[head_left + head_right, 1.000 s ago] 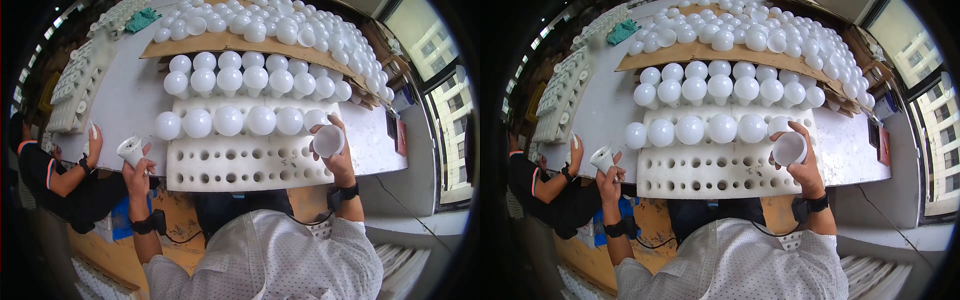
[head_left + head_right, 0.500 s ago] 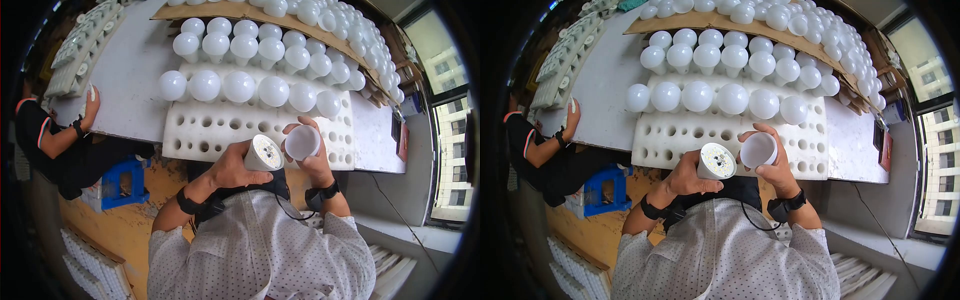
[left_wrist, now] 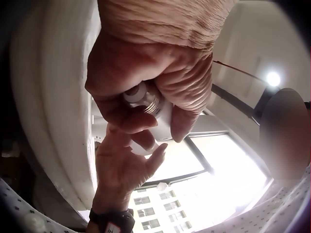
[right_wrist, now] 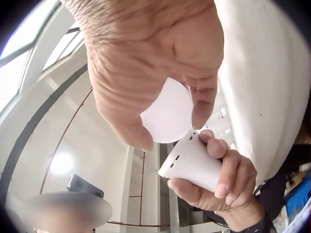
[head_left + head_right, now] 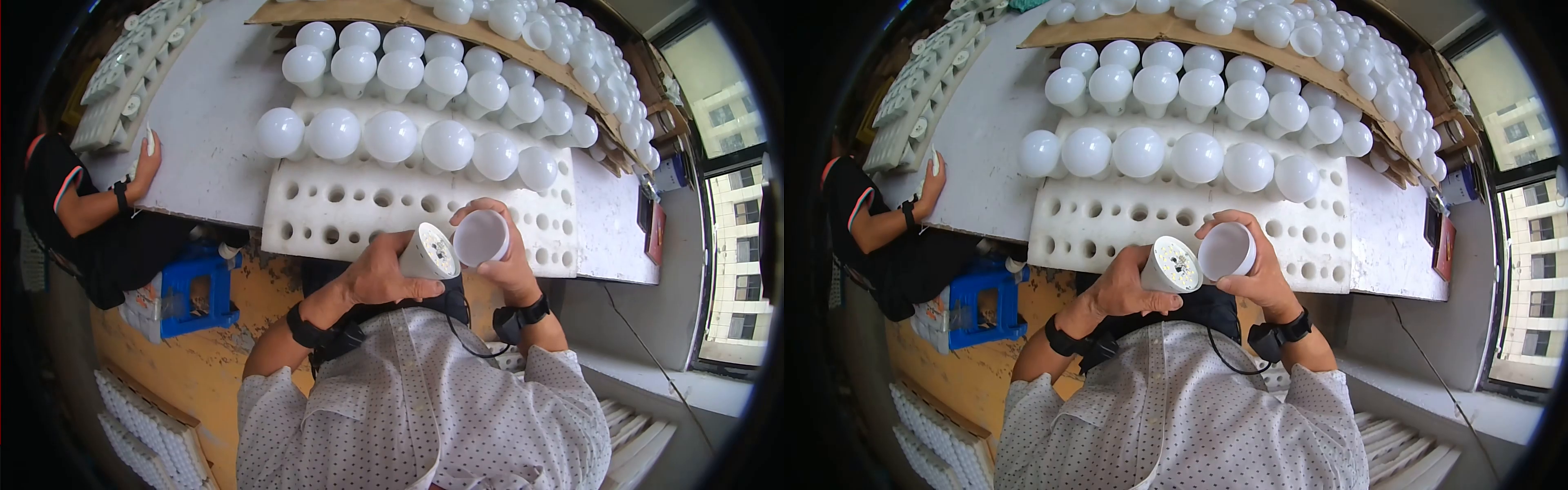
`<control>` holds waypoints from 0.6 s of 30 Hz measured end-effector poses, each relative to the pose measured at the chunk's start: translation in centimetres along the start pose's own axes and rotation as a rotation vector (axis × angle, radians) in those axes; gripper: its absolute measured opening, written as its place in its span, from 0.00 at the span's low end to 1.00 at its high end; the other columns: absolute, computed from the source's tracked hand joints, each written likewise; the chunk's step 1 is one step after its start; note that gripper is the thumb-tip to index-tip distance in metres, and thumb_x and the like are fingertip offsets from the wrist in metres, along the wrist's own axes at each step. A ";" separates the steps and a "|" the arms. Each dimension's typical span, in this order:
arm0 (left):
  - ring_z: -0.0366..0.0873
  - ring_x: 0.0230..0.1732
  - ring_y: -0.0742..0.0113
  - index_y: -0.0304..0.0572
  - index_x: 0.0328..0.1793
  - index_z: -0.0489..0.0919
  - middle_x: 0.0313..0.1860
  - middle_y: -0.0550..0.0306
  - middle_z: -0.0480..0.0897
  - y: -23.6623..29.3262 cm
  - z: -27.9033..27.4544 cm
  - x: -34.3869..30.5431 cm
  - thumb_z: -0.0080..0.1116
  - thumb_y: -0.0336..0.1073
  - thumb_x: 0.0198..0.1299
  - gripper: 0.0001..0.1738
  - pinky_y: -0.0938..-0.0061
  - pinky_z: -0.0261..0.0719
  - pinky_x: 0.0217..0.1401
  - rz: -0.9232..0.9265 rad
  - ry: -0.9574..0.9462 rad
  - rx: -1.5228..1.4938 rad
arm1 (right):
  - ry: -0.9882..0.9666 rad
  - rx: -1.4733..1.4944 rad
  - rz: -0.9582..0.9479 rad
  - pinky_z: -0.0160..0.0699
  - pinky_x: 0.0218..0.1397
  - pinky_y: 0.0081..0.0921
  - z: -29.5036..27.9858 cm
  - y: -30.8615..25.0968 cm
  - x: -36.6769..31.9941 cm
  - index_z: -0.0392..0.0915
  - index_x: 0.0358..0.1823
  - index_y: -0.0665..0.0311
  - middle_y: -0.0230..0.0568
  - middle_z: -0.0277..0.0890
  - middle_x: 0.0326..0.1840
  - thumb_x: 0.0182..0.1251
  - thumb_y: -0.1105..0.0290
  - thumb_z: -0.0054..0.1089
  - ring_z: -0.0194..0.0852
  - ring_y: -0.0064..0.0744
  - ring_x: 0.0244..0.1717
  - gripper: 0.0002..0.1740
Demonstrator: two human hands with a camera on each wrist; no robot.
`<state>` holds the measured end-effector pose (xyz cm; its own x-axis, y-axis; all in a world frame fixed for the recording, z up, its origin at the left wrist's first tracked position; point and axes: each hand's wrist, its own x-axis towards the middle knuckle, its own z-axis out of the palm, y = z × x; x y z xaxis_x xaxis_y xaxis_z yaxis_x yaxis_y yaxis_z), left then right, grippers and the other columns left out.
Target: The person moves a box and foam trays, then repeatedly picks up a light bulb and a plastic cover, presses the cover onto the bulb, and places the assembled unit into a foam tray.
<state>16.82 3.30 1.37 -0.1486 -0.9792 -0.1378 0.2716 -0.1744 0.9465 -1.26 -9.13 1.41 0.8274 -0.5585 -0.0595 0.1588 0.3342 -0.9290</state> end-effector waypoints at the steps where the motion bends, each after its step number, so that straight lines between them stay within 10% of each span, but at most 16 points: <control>1: 0.76 0.26 0.76 0.31 0.46 0.74 0.29 0.57 0.79 0.0 -0.1 0.0 0.69 0.35 0.46 0.23 0.80 0.74 0.27 -0.003 0.001 -0.004 | -0.049 -0.213 -0.060 0.75 0.46 0.28 -0.3 -0.2 0.1 0.59 0.59 0.61 0.43 0.68 0.51 0.35 0.63 0.74 0.71 0.32 0.48 0.46; 5: 0.75 0.26 0.76 0.29 0.40 0.76 0.28 0.56 0.80 0.4 -0.6 0.0 0.71 0.38 0.42 0.23 0.80 0.74 0.27 -0.062 0.011 0.135 | -0.233 -0.770 -0.135 0.67 0.56 0.33 0.8 -2.1 0.3 0.64 0.56 0.61 0.40 0.69 0.51 0.34 0.64 0.76 0.69 0.36 0.52 0.43; 18: 0.78 0.33 0.70 0.25 0.38 0.79 0.31 0.49 0.82 -0.8 -0.6 -0.6 0.73 0.42 0.35 0.28 0.77 0.76 0.39 -0.164 -0.004 0.347 | -0.385 -1.098 -0.262 0.76 0.46 0.35 2.6 -1.1 0.1 0.65 0.55 0.64 0.48 0.71 0.47 0.35 0.66 0.72 0.75 0.49 0.43 0.40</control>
<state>17.28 4.01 0.49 -0.1672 -0.9406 -0.2955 -0.0937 -0.2831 0.9545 0.04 -7.56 3.33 0.9755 -0.1856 0.1184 -0.0433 -0.6890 -0.7234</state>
